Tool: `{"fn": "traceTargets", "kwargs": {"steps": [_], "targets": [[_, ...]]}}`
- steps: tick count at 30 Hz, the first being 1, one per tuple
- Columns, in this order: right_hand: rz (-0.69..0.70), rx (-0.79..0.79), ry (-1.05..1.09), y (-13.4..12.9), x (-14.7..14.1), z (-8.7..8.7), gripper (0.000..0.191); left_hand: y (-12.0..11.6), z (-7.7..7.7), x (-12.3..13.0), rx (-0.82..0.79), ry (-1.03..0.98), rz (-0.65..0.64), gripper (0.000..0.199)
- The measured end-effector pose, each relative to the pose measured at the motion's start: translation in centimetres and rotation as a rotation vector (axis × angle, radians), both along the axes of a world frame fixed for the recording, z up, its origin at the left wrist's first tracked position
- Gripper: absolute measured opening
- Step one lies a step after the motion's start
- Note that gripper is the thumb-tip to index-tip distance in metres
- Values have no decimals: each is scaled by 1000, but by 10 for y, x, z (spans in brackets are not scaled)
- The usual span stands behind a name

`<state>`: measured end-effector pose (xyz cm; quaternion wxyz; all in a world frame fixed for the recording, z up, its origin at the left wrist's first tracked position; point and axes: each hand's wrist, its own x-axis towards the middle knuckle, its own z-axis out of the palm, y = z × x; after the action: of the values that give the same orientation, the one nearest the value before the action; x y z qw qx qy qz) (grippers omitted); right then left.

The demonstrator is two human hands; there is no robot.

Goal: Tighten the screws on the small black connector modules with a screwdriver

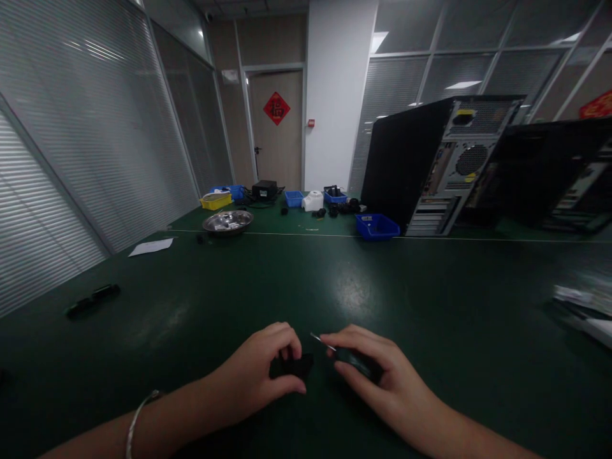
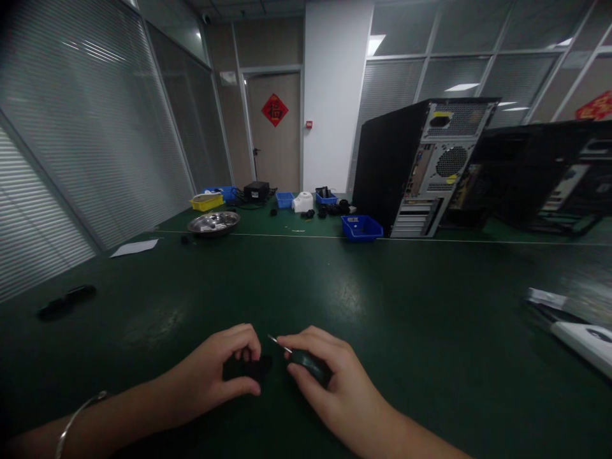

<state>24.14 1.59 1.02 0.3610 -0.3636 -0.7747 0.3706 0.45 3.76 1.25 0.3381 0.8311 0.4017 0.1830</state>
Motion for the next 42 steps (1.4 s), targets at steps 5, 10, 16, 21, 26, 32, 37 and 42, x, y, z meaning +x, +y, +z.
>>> {"fn": "traceTargets", "kwargs": {"steps": [5,10,16,21,26,32,37,42], "targets": [[13,4,8,-1,0,0,32,-1,0,1,24,60,-43,60],[10,8,19,-1,0,0,30,-4,10,0,57,126,-103,63],[18,43,-69,-3,-2,-2,28,-3,14,-2,-1,128,-77,30],[41,72,-251,-7,-3,-1,21,-2,9,0,-28,57,-56,33],[190,196,-423,-9,-6,1,27,-2,7,3,-55,-26,8,38],[189,268,-512,-8,-5,1,22,4,4,2,-82,-70,39,30],[127,227,-336,-8,-2,-1,22,2,-1,6,-307,-253,114,39],[-12,149,-110,-8,-4,-2,14,-4,-5,13,-453,-366,92,32]]}}
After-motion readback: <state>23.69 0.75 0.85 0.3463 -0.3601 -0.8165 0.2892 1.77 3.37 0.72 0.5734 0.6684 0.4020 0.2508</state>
